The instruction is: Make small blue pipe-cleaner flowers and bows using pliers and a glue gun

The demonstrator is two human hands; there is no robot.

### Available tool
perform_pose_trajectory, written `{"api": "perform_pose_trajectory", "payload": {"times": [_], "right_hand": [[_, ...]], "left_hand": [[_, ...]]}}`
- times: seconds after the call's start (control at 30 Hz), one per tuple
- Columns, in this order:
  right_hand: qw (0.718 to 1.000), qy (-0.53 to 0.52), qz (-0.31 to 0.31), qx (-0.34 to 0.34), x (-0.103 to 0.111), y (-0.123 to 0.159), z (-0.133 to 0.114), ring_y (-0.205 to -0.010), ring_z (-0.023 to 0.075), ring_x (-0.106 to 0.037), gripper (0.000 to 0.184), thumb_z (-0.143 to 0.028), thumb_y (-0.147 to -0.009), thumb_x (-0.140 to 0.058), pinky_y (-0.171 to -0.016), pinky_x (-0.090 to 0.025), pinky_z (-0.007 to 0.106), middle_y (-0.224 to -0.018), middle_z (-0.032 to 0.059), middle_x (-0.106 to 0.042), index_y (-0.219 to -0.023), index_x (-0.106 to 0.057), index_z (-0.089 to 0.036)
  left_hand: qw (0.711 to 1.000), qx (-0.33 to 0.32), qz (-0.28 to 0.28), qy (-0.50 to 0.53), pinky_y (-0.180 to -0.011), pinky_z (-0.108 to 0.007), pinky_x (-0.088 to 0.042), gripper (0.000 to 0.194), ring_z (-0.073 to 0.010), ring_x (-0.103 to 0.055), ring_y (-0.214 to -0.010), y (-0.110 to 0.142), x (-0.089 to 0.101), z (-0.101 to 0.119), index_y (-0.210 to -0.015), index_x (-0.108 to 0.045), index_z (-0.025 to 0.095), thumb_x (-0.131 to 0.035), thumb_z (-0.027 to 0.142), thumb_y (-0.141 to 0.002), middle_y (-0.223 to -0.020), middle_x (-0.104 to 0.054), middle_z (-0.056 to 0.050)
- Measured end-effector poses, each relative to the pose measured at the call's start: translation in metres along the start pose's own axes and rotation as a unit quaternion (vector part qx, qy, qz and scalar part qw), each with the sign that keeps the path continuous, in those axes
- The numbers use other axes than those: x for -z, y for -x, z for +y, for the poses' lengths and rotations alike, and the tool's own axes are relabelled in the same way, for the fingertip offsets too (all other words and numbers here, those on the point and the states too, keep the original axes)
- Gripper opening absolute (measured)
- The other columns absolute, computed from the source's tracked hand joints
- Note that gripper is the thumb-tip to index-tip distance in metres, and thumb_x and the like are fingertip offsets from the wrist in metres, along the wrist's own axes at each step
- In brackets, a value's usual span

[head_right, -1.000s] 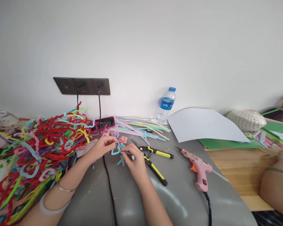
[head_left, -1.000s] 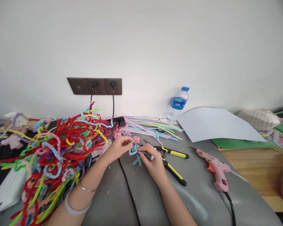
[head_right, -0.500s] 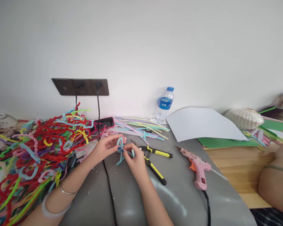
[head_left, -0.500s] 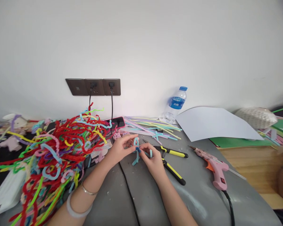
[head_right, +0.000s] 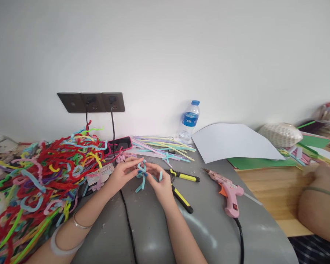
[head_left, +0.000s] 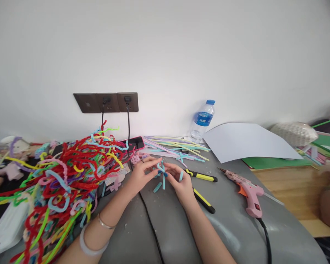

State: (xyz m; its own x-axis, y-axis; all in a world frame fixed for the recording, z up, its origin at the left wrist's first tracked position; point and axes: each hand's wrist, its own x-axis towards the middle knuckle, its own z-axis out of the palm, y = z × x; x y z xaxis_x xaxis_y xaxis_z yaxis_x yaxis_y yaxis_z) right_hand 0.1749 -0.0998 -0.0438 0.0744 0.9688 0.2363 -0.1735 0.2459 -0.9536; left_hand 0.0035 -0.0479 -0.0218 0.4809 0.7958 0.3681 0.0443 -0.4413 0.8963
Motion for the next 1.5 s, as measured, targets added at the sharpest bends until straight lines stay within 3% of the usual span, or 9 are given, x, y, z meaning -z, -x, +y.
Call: {"api": "perform_pose_trajectory", "payload": {"times": [0.1, 0.23, 0.5, 0.73, 0.9, 1.03, 1.13, 1.33, 1.5], "right_hand": [[1.0, -0.01, -0.021, -0.003, 0.003, 0.002, -0.001, -0.105, 0.0263, -0.067, 0.036, -0.04, -0.081, -0.073, -0.093, -0.052, 0.041, -0.114, 0.0083, -0.072, -0.114, -0.07, -0.026], [0.994, -0.086, -0.071, 0.009, 0.003, 0.005, 0.0, -0.12, 0.0329, -0.059, 0.051, -0.057, -0.083, -0.064, -0.095, -0.05, 0.046, -0.134, 0.0103, -0.062, -0.125, -0.066, -0.027], [0.99, -0.116, -0.079, 0.025, 0.0, 0.007, -0.003, -0.109, 0.0324, -0.064, 0.069, -0.06, -0.072, -0.073, -0.092, -0.05, 0.046, -0.132, 0.013, -0.062, -0.131, -0.06, -0.026], [0.998, -0.055, -0.02, 0.011, 0.0, 0.005, 0.001, -0.087, 0.0247, -0.068, 0.051, -0.05, -0.075, -0.075, -0.083, -0.054, 0.04, -0.095, 0.0071, -0.074, -0.118, -0.067, -0.025], [0.998, -0.06, -0.034, -0.004, 0.0, 0.006, 0.0, -0.089, 0.0211, -0.068, 0.041, -0.037, -0.079, -0.075, -0.084, -0.055, 0.036, -0.104, 0.0054, -0.074, -0.119, -0.067, -0.029], [0.997, -0.057, -0.059, -0.002, -0.001, 0.007, -0.002, -0.093, 0.0228, -0.069, 0.043, -0.038, -0.082, -0.072, -0.087, -0.055, 0.038, -0.108, 0.0065, -0.074, -0.123, -0.066, -0.029], [0.998, -0.055, -0.038, -0.002, -0.001, 0.007, 0.0, -0.096, 0.0237, -0.069, 0.039, -0.04, -0.083, -0.071, -0.088, -0.055, 0.04, -0.118, 0.0072, -0.071, -0.12, -0.067, -0.028], [0.997, -0.064, 0.038, -0.022, -0.003, 0.002, 0.003, -0.088, 0.023, -0.069, 0.035, -0.039, -0.078, -0.073, -0.08, -0.057, 0.038, -0.101, 0.0066, -0.075, -0.11, -0.068, -0.025], [0.996, -0.057, 0.055, -0.037, -0.002, 0.0, 0.005, -0.073, 0.0208, -0.067, 0.029, -0.043, -0.078, -0.073, -0.071, -0.056, 0.036, -0.089, 0.0067, -0.075, -0.097, -0.073, -0.021]], "left_hand": [[1.0, -0.002, 0.013, 0.004, -0.082, -0.03, -0.054, 0.039, -0.0213, -0.061, -0.102, 0.0, -0.002, 0.002, -0.126, -0.065, 0.023, -0.062, 0.028, -0.088, -0.116, -0.062, -0.011], [0.997, 0.011, 0.06, 0.045, -0.081, -0.03, -0.055, 0.043, -0.0219, -0.061, -0.101, 0.0, -0.005, 0.003, -0.125, -0.066, 0.022, -0.068, 0.034, -0.084, -0.119, -0.061, -0.011], [0.985, 0.022, 0.127, 0.116, -0.089, -0.033, -0.055, 0.036, -0.022, -0.062, -0.104, -0.001, -0.008, 0.005, -0.114, -0.072, 0.02, -0.07, 0.035, -0.081, -0.114, -0.064, -0.01], [0.991, 0.006, 0.105, 0.078, -0.085, -0.03, -0.054, 0.035, -0.0219, -0.06, -0.105, 0.001, -0.009, 0.01, -0.116, -0.071, 0.02, -0.067, 0.033, -0.084, -0.114, -0.061, -0.011], [0.994, 0.012, 0.089, 0.059, -0.084, -0.03, -0.054, 0.038, -0.0222, -0.059, -0.107, 0.0, -0.008, 0.01, -0.122, -0.067, 0.022, -0.065, 0.033, -0.085, -0.116, -0.061, -0.01], [0.997, 0.008, 0.069, 0.036, -0.085, -0.03, -0.054, 0.044, -0.0235, -0.057, -0.111, 0.0, -0.007, 0.012, -0.128, -0.063, 0.023, -0.064, 0.035, -0.086, -0.122, -0.059, -0.011], [0.998, 0.007, 0.059, 0.034, -0.087, -0.031, -0.053, 0.044, -0.0243, -0.056, -0.113, 0.001, -0.007, 0.014, -0.13, -0.062, 0.023, -0.062, 0.037, -0.088, -0.123, -0.059, -0.011], [0.987, 0.085, 0.057, 0.123, -0.083, -0.031, -0.054, 0.04, -0.0245, -0.059, -0.11, 0.003, -0.015, 0.011, -0.119, -0.07, 0.021, -0.051, 0.045, -0.093, -0.13, -0.058, -0.011], [0.946, 0.149, 0.114, 0.263, -0.081, -0.033, -0.055, 0.049, -0.0237, -0.065, -0.101, 0.001, -0.018, 0.01, -0.128, -0.061, 0.024, -0.066, 0.044, -0.084, -0.114, -0.067, -0.01]]}}
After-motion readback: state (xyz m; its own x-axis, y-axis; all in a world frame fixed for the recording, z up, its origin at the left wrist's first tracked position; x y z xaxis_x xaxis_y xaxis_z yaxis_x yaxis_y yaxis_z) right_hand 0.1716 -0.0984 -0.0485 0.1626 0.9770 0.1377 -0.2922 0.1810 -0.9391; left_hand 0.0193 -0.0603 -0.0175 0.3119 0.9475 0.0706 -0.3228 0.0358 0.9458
